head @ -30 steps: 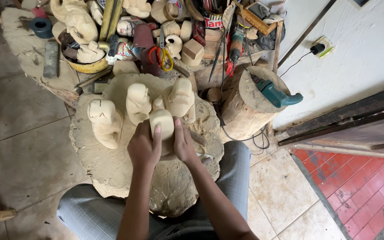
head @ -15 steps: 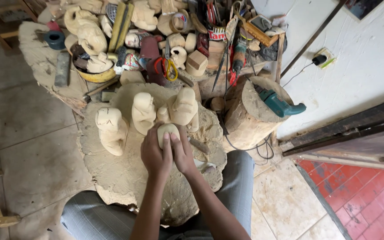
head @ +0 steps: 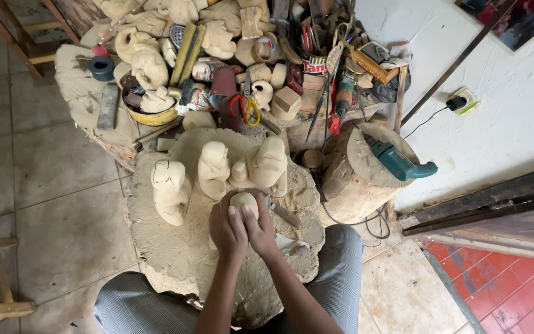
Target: Carving and smoothing a wooden sculpture using a hand tool
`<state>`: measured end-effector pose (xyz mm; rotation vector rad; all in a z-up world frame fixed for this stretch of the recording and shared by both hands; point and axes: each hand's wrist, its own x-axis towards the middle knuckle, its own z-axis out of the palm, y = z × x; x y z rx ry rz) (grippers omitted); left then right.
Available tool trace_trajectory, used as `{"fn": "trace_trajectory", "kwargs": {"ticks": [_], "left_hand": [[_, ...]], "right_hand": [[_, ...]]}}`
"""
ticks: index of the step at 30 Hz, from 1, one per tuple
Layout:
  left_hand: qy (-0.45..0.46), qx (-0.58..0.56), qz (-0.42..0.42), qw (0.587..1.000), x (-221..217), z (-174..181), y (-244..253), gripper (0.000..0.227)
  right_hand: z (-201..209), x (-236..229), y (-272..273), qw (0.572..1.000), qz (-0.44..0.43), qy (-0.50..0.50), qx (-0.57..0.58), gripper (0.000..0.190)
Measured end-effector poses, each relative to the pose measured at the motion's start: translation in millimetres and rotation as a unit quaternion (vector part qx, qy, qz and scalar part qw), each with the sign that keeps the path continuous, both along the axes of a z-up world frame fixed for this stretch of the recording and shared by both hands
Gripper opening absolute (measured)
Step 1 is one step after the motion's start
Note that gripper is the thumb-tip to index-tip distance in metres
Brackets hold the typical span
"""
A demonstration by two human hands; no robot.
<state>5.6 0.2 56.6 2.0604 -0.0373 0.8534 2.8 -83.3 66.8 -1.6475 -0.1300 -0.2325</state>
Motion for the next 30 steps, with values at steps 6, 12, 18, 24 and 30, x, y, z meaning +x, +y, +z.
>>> {"fn": "trace_trajectory", "kwargs": {"ticks": [6,12,18,24,30], "left_hand": [[-0.008,0.025,0.008,1.000,-0.7,-14.8,3.2,0.048],[-0.007,0.050,0.012,0.999,4.8,-23.0,4.2,0.061],[-0.052,0.058,0.001,0.997,1.9,-32.0,6.1,0.067],[-0.114,0.039,0.014,0.993,-1.0,-25.8,3.5,0.064],[-0.118,0.030,0.013,0.993,-2.2,-22.1,2.8,0.064]], "right_hand": [[-18.5,-0.5,0.3,1.000,0.010,-0.002,0.008,0.046],[4.1,-1.5,5.1,0.999,-0.007,-0.030,-0.024,0.048],[-71.8,0.2,-12.9,0.998,-0.015,-0.057,-0.010,0.060],[-29.0,-3.1,4.9,0.996,-0.018,-0.091,0.007,0.069],[-61.2,-3.8,-2.6,0.996,-0.039,-0.080,0.014,0.062]]}}
